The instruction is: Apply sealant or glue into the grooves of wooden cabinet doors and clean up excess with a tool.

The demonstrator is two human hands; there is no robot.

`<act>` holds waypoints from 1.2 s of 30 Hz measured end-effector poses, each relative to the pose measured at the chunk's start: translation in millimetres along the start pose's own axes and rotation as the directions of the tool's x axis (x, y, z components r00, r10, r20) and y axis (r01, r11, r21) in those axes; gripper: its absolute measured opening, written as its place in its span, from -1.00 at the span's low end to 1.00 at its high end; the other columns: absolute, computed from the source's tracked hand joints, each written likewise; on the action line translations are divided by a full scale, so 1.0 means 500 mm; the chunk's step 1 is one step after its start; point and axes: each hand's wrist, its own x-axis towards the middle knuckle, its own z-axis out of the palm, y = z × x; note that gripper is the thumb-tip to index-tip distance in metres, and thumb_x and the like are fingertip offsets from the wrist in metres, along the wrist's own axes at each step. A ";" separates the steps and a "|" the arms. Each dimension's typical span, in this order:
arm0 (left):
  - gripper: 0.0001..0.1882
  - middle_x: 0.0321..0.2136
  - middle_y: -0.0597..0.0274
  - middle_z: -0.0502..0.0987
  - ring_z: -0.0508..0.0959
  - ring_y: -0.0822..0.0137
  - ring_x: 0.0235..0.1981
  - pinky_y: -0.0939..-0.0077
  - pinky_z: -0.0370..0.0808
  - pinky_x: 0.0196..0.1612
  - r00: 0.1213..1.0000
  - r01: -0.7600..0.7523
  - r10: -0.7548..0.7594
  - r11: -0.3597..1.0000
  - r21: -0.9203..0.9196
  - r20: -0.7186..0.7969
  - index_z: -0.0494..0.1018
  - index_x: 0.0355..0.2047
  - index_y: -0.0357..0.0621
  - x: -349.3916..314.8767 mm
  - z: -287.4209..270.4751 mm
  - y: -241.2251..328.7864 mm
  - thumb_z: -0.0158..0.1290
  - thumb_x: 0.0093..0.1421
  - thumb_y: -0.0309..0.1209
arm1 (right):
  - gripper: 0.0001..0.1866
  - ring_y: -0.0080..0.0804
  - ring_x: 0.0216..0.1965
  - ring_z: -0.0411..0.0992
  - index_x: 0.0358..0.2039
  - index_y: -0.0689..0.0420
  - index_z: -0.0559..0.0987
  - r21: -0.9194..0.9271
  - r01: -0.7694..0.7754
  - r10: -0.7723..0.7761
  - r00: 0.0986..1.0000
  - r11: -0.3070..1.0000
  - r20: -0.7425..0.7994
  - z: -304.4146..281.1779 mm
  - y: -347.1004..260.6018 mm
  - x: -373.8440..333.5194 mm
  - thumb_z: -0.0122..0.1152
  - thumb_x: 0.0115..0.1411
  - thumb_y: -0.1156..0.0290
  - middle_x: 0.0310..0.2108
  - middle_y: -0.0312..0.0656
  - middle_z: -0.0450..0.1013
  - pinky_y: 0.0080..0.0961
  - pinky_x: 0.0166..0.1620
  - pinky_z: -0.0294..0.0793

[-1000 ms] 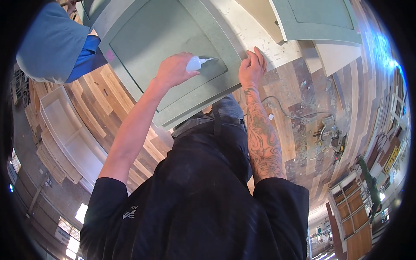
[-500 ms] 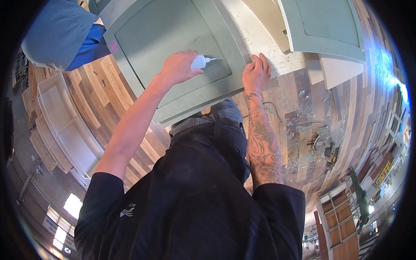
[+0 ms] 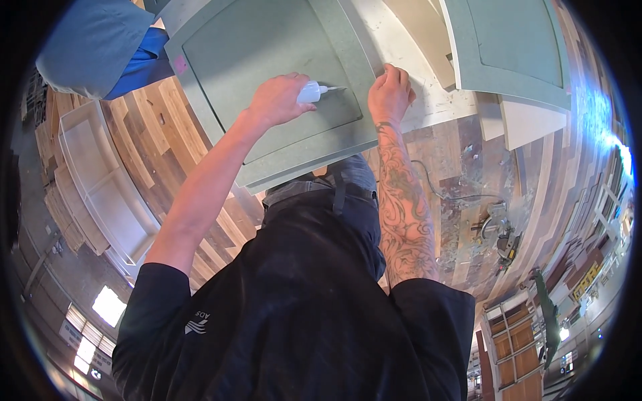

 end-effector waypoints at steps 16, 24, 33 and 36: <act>-0.47 -0.12 0.08 0.62 0.63 -0.01 -0.06 0.10 0.59 -0.04 0.999 -0.015 0.015 1.000 -0.009 -0.033 0.53 -0.07 -0.12 0.013 -0.020 -0.026 0.35 0.10 -0.04 | -0.73 -0.22 0.07 0.48 -0.01 -0.08 0.56 -0.025 -0.015 0.015 1.000 1.000 0.019 -0.005 -0.014 0.001 0.07 0.29 0.39 0.01 -0.28 0.47 -0.01 0.07 0.38; -0.46 -0.13 0.06 0.63 0.63 -0.03 -0.07 0.08 0.59 -0.06 0.999 -0.011 0.011 1.000 -0.013 -0.039 0.52 -0.07 -0.13 0.017 -0.024 -0.028 0.35 0.10 -0.04 | -0.73 -0.22 0.10 0.46 0.00 -0.09 0.56 -0.017 -0.043 0.044 0.998 0.999 0.040 -0.005 -0.010 0.003 0.05 0.30 0.37 0.05 -0.28 0.46 0.02 0.08 0.39; -0.47 -0.14 0.03 0.64 0.63 -0.05 -0.10 0.08 0.57 -0.08 0.999 -0.004 0.004 1.000 0.004 -0.051 0.53 -0.06 -0.16 0.024 -0.026 -0.033 0.33 0.12 -0.04 | -0.74 -0.21 0.07 0.47 -0.01 -0.09 0.56 -0.015 -0.044 0.044 0.998 0.999 0.033 -0.005 -0.008 0.003 0.04 0.31 0.36 0.05 -0.28 0.46 0.02 0.06 0.41; -0.49 -0.15 0.02 0.64 0.62 -0.06 -0.11 0.09 0.55 -0.09 0.999 -0.002 0.002 1.000 -0.007 -0.053 0.53 -0.07 -0.16 0.024 -0.031 -0.032 0.32 0.13 -0.06 | -0.74 -0.20 0.07 0.48 -0.02 -0.09 0.55 -0.011 -0.042 0.043 0.999 0.999 0.026 -0.006 -0.008 0.002 0.04 0.31 0.36 0.05 -0.28 0.46 0.01 0.06 0.41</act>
